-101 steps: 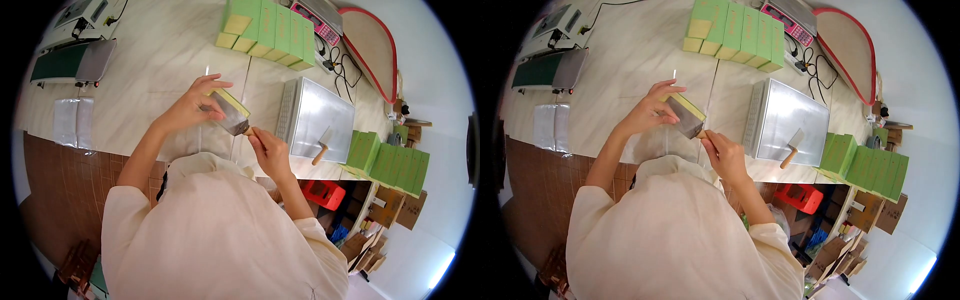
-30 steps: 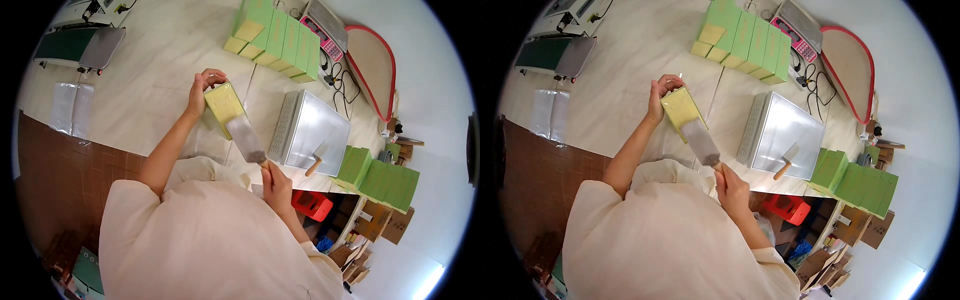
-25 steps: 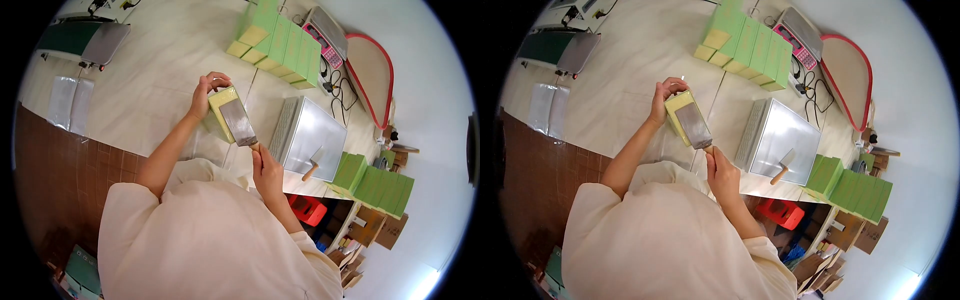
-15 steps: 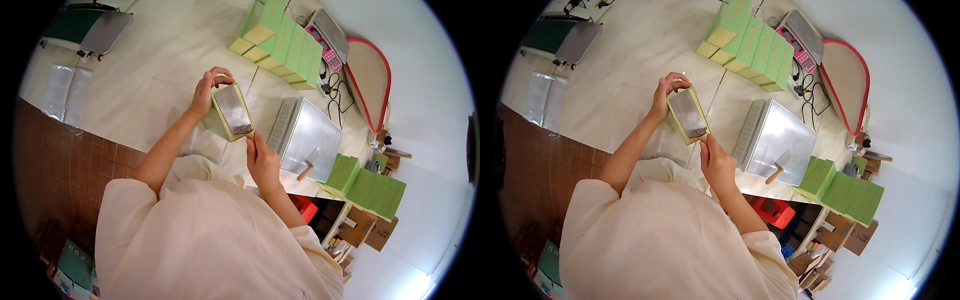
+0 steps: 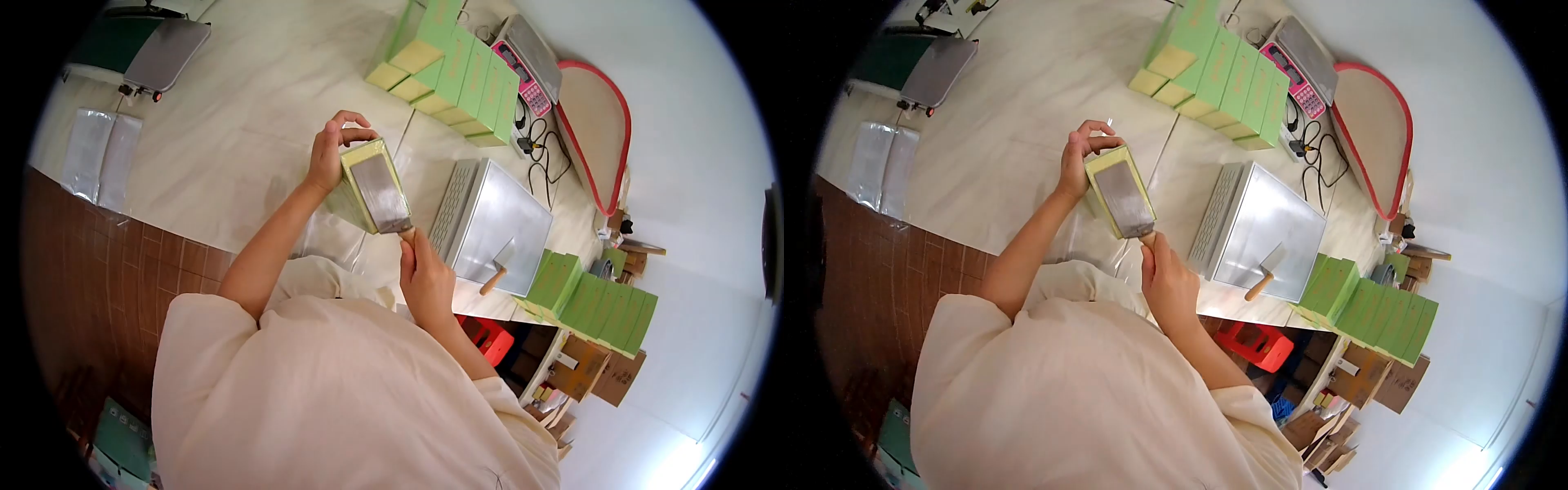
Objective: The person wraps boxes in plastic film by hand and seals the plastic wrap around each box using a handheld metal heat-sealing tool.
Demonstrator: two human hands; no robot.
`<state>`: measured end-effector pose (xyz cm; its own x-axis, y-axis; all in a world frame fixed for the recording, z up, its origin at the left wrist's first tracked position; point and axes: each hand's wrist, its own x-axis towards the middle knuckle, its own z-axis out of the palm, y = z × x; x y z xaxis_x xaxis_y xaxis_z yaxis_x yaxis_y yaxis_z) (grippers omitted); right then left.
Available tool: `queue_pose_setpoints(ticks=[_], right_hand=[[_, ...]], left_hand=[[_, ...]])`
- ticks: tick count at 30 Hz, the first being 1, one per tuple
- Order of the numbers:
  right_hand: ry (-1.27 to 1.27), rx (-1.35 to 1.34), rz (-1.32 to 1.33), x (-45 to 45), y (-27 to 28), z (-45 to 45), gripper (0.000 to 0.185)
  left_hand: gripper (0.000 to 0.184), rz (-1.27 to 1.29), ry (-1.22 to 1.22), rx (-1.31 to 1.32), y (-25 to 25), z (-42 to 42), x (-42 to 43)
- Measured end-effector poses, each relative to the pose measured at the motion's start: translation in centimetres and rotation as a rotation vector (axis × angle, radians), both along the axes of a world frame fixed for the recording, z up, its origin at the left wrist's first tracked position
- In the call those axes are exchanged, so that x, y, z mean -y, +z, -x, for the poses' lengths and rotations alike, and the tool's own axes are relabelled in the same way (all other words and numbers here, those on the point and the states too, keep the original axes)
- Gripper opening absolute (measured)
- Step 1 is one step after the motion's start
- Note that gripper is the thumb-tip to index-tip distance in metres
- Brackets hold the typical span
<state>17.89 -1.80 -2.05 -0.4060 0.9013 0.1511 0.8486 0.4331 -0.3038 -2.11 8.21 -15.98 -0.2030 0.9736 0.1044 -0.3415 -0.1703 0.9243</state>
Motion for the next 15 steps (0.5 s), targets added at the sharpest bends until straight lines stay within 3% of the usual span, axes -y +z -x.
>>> queue_pose_setpoints(ticks=[15], right_hand=[[-0.007,-0.099,0.045,-0.9,-0.6,-0.4,0.019]], left_hand=[[0.069,0.013,-0.039,0.094,-1.2,0.0,-0.1]])
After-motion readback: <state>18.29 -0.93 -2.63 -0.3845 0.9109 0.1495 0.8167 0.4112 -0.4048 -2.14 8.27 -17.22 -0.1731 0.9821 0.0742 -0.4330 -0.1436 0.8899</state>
